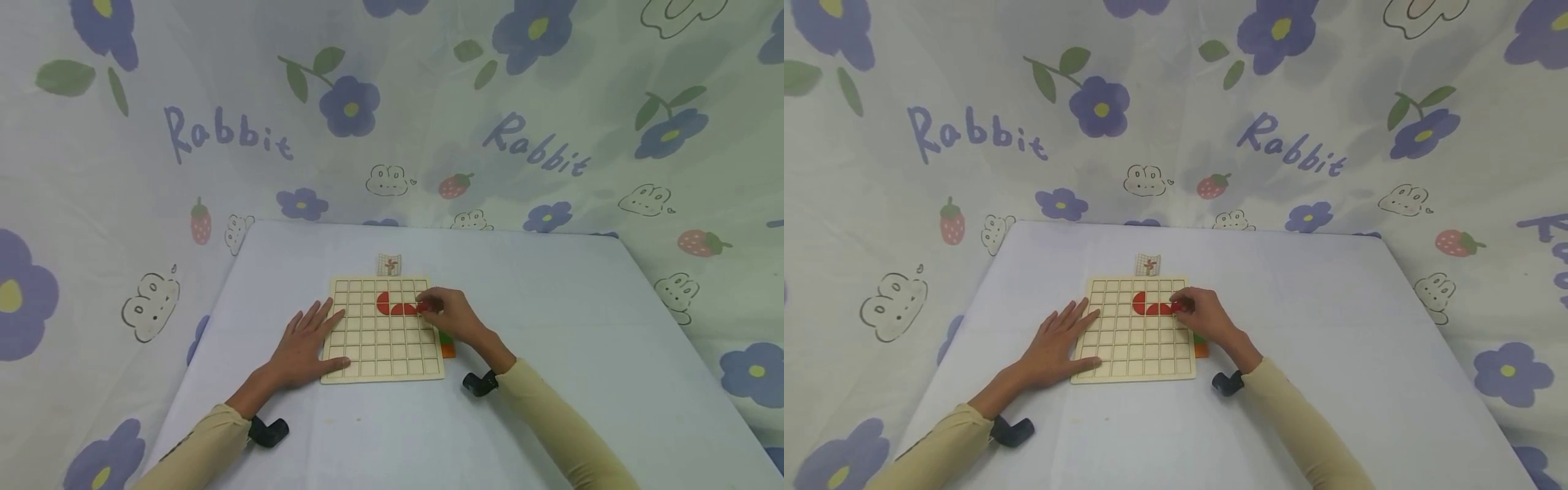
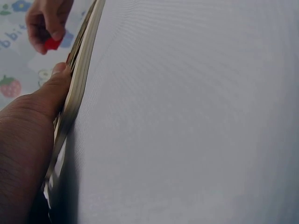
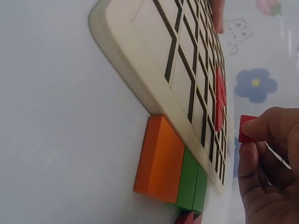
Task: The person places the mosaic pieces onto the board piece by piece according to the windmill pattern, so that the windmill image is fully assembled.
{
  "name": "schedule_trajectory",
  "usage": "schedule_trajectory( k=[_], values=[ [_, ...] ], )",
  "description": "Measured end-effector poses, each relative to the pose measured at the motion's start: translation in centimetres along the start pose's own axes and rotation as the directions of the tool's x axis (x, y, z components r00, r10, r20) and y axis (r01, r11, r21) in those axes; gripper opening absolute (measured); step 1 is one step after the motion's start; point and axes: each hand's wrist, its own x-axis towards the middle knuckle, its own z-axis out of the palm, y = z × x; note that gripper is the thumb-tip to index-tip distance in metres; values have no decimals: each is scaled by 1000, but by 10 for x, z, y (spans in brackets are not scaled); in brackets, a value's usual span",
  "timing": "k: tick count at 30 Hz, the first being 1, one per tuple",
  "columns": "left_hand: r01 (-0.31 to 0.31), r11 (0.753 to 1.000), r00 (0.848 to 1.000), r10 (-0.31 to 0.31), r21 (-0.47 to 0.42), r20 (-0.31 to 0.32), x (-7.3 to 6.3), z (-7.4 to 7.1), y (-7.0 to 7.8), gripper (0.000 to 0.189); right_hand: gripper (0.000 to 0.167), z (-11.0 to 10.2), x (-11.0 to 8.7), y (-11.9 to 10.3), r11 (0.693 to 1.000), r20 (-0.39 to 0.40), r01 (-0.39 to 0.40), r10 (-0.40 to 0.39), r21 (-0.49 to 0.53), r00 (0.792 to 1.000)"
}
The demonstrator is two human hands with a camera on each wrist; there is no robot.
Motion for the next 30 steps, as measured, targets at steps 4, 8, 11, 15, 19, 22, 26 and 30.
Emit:
schedule_trajectory(
  k=[4, 8, 11, 15, 19, 22, 26, 30],
  values=[
    [-3, 1000, 1000, 3, -3, 0, 0, 0, 1, 97, 18, 3, 2, 0, 1000, 4, -19, 19, 8, 1000],
    [-2, 1000, 1000, 2, -4, -2, -1, -1, 1, 97, 10, 5, 3, -1, 1000, 20, -3, 3, 23, 1000],
    [-1, 1000, 1000, 1, -3, -1, 0, 0, 1, 96, 8, 8, 4, -2, 998, 35, 31, -33, 47, 999],
    [-7, 1000, 1000, 7, -1, -1, 0, 1, -1, 97, 7, 12, 5, -5, 996, 35, 51, -53, 79, 998],
    [-11, 1000, 1000, 11, -4, -10, 0, 2, -1, 97, 8, 16, 7, -9, 995, 38, 21, -25, 95, 999],
    [-17, 1000, 1000, 17, -3, -24, 0, 2, -1, 98, 9, 19, 9, -11, 996, 46, -3, -1, 88, 999],
    [-20, 1000, 999, 20, -1, -35, 0, 2, 0, 98, 9, 25, 10, -10, 997, 57, -41, 38, 59, 998],
    [-12, 1000, 999, 12, -4, -30, 0, 2, -1, 98, 9, 31, 11, -11, 997, 63, -62, 59, 48, 996]
  ],
)
